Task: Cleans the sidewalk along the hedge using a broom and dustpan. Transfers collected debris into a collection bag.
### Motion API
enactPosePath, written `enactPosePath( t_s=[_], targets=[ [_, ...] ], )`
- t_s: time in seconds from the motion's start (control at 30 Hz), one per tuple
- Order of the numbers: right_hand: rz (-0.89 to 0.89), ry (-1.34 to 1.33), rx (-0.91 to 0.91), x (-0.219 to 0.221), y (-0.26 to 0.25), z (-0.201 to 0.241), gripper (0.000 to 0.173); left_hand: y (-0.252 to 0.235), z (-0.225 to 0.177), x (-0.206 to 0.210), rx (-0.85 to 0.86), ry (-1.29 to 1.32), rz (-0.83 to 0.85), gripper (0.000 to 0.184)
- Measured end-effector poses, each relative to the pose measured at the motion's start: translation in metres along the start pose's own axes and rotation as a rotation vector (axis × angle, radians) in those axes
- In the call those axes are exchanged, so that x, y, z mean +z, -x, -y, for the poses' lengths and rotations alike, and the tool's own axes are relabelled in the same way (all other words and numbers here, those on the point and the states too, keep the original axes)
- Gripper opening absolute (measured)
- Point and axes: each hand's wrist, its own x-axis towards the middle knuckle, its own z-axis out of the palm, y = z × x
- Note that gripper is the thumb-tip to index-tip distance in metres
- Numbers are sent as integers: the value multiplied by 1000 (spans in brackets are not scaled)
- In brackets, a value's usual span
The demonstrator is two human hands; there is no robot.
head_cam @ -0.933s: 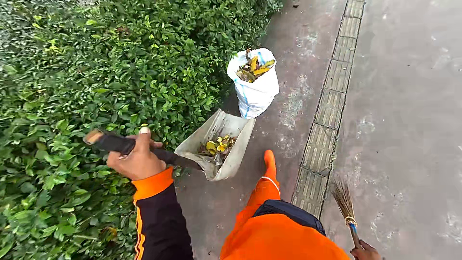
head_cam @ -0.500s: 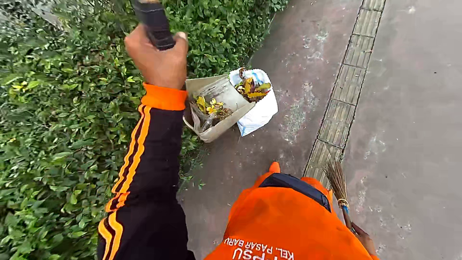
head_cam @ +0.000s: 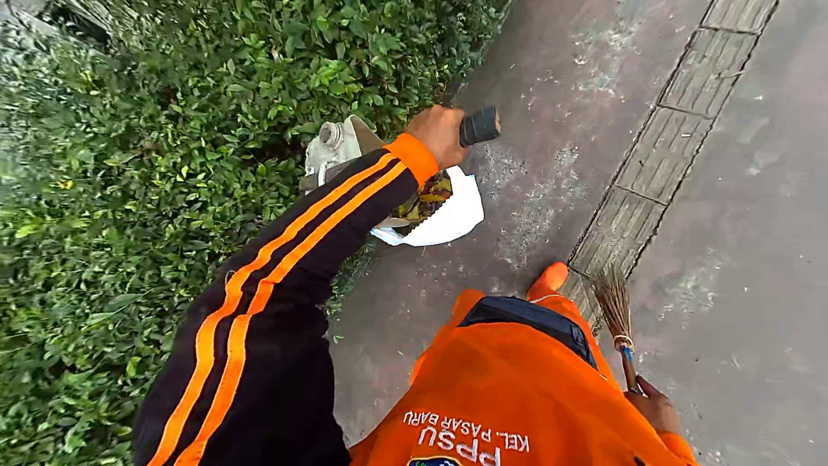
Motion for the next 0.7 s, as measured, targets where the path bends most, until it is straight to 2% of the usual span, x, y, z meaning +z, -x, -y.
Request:
enactPosePath(
  t_s=[0.13, 0.2, 0.23, 0.3, 0.4, 0.43, 0.5, 0.53, 0.6, 0.63, 0.67, 0.7],
  targets=[
    [-11, 62, -74, -57, -44, 37, 72, -27, -33, -27, -79, -101, 141, 32],
    [1, 39, -126, -81, -55, 61, 80, -36, -45, -45, -98, -142, 169, 30],
    [15, -2, -151, -90, -57, 75, 78, -39, -50, -55, -101, -155, 169, 30],
    [70, -127, -203, -107, -57, 105, 65, -47, -57, -76, -116, -170, 138, 29],
    [153, -369, -304, -126, -54, 153, 30, -49, -65, -110, -172, -172, 50, 26],
    [198, -457, -355, -132, -57, 165, 28, -47, -65, -120, -177, -162, 12, 25],
    [322, -614, -544, -146, -66, 180, 41, -43, -63, -140, -170, -124, -106, 27],
    [384, -686, -673, -154, -68, 188, 45, -40, -61, -151, -155, -97, -192, 29],
    [481, -755, -895, -174, -60, 213, 42, -28, -59, -177, -132, -63, -417, 29],
    [471, -717, -990, -185, -50, 227, 39, -21, -53, -188, -144, -53, -538, 29],
    [381, -640, -1075, -196, -36, 243, 37, -13, -43, -198, -189, -33, -636, 33],
    [218, -521, -1166, -206, -21, 258, 34, -5, -29, -204, -264, 33, -700, 35]
  ],
)
